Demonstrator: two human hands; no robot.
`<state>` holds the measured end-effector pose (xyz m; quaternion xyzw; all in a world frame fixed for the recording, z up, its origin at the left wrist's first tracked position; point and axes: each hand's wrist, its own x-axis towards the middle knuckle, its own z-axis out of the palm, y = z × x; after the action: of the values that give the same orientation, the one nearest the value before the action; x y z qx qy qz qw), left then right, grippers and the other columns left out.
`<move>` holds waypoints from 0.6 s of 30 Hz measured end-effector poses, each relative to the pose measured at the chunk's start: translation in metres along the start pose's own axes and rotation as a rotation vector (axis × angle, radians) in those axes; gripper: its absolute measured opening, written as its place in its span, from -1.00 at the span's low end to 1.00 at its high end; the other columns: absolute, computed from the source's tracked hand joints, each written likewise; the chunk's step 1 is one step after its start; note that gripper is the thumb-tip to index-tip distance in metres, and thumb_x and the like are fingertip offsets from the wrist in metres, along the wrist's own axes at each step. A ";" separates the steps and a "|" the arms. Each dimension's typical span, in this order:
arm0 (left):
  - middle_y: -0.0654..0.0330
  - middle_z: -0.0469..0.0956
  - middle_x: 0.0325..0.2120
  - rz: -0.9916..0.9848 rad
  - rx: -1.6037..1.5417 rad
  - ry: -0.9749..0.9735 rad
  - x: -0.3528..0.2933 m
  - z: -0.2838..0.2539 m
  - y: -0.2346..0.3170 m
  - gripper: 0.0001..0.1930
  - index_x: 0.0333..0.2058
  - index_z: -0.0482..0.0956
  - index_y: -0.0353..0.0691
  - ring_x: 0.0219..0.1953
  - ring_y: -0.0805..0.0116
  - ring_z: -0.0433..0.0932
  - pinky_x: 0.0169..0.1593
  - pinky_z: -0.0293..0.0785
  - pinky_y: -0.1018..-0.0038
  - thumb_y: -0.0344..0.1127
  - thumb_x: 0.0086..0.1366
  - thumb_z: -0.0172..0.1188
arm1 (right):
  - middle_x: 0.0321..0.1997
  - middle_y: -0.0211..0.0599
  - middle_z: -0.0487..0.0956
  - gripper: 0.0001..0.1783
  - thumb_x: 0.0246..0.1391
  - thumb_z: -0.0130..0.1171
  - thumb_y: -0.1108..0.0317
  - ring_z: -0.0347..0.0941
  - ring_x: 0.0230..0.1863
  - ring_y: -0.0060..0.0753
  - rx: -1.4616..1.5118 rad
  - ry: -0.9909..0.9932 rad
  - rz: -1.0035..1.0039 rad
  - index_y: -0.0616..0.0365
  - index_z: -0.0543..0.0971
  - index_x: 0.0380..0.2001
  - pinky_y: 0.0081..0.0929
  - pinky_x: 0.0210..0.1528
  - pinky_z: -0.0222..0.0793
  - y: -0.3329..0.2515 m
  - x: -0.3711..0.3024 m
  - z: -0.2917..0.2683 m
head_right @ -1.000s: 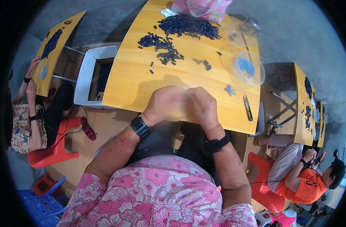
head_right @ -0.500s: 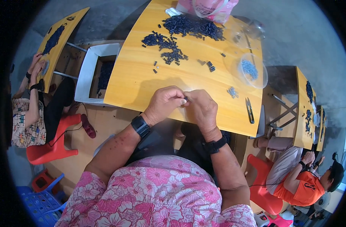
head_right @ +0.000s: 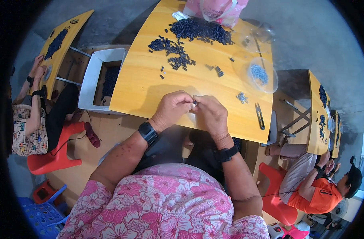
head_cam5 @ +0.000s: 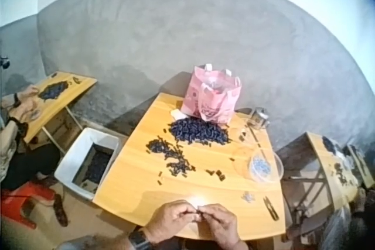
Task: Assembling small plastic components at a workstation.
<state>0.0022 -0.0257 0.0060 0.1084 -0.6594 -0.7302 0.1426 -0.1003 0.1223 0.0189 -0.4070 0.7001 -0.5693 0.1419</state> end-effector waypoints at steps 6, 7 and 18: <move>0.21 0.59 -0.46 0.097 0.214 0.063 0.000 0.000 -0.008 -0.92 -0.36 0.58 -0.32 -0.45 0.50 0.53 -0.31 0.50 0.54 -0.44 0.19 0.27 | -0.19 -0.21 0.61 -0.77 0.11 0.14 0.56 0.55 -0.18 -0.41 0.135 -0.059 0.133 0.25 0.65 -0.15 -0.55 -0.05 0.44 0.001 0.001 -0.005; 0.21 0.59 -0.46 0.097 0.214 0.062 0.000 0.001 -0.007 -0.92 -0.36 0.58 -0.32 -0.45 0.50 0.53 -0.31 0.50 0.54 -0.44 0.19 0.27 | -0.21 -0.23 0.61 -0.78 0.12 0.16 0.52 0.55 -0.19 -0.43 0.237 -0.044 0.219 0.27 0.65 -0.16 -0.55 -0.06 0.45 -0.001 0.000 -0.005; 0.17 0.59 -0.45 0.063 0.305 0.059 -0.002 0.003 -0.002 -0.92 -0.37 0.59 -0.35 -0.37 0.43 0.58 -0.24 0.52 0.52 -0.49 0.15 0.27 | -0.36 -0.27 0.67 -0.88 0.13 0.19 0.50 0.57 -0.33 -0.52 0.297 -0.029 0.492 0.34 0.64 -0.29 -0.56 -0.16 0.50 -0.011 0.007 -0.009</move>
<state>0.0024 -0.0218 0.0043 0.1298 -0.7610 -0.6134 0.1667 -0.1062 0.1229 0.0339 -0.2079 0.6845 -0.6083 0.3439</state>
